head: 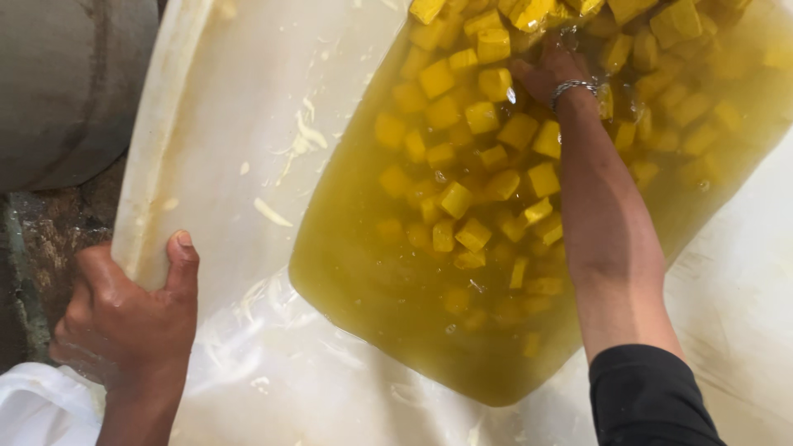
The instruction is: The person sits on the floor and scoops handfuls of yellow tofu cubes from a water-filled tub, then places them into a white bin, arranging the cubes in neat rows by hand. They repeat this transfer and arrangement until the bin is filled with layered rows of tofu.
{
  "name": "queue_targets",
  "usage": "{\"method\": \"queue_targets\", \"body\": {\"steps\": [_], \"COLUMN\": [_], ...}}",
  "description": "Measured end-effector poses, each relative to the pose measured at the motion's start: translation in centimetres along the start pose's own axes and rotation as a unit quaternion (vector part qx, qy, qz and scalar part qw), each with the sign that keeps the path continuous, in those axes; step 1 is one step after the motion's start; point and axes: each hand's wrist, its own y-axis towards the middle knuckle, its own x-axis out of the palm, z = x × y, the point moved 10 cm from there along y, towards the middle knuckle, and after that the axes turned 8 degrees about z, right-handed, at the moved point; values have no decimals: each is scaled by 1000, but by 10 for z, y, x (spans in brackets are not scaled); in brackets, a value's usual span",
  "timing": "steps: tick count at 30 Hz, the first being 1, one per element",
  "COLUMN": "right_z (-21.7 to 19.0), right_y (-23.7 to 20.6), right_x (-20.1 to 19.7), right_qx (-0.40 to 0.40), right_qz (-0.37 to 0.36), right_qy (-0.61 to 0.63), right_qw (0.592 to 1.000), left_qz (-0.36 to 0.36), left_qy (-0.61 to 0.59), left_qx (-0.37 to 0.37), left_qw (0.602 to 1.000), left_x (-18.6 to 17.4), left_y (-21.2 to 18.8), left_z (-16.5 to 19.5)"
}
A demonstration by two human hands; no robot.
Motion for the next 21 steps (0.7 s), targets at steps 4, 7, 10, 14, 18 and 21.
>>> {"method": "queue_targets", "body": {"steps": [4,7,10,14,18,21], "right_z": [8,11,19,-12,-42,-45], "right_y": [-9,-23,-43,-78,-109,-142], "right_x": [8,22,38,81,115,142], "right_qx": [51,142,208,197,158,133], "right_qz": [-47,-96,-147,-289,-341,-386], "right_qy": [48,258,137,212,273,168], "right_qw": [996,951,957,912,885,897], "left_qz": [7,-7,-15,-7,-20,-18], "left_qy": [0,-18,-10,-12,-34,-22], "left_qx": [-2,-17,-24,-21,-29,-29], "left_qw": [1000,1000,1000,1000,999,999], "left_x": [-6,-5,-7,-12,-11,-10], "left_y": [2,5,7,10,11,10], "left_z": [4,4,7,12,13,14]}}
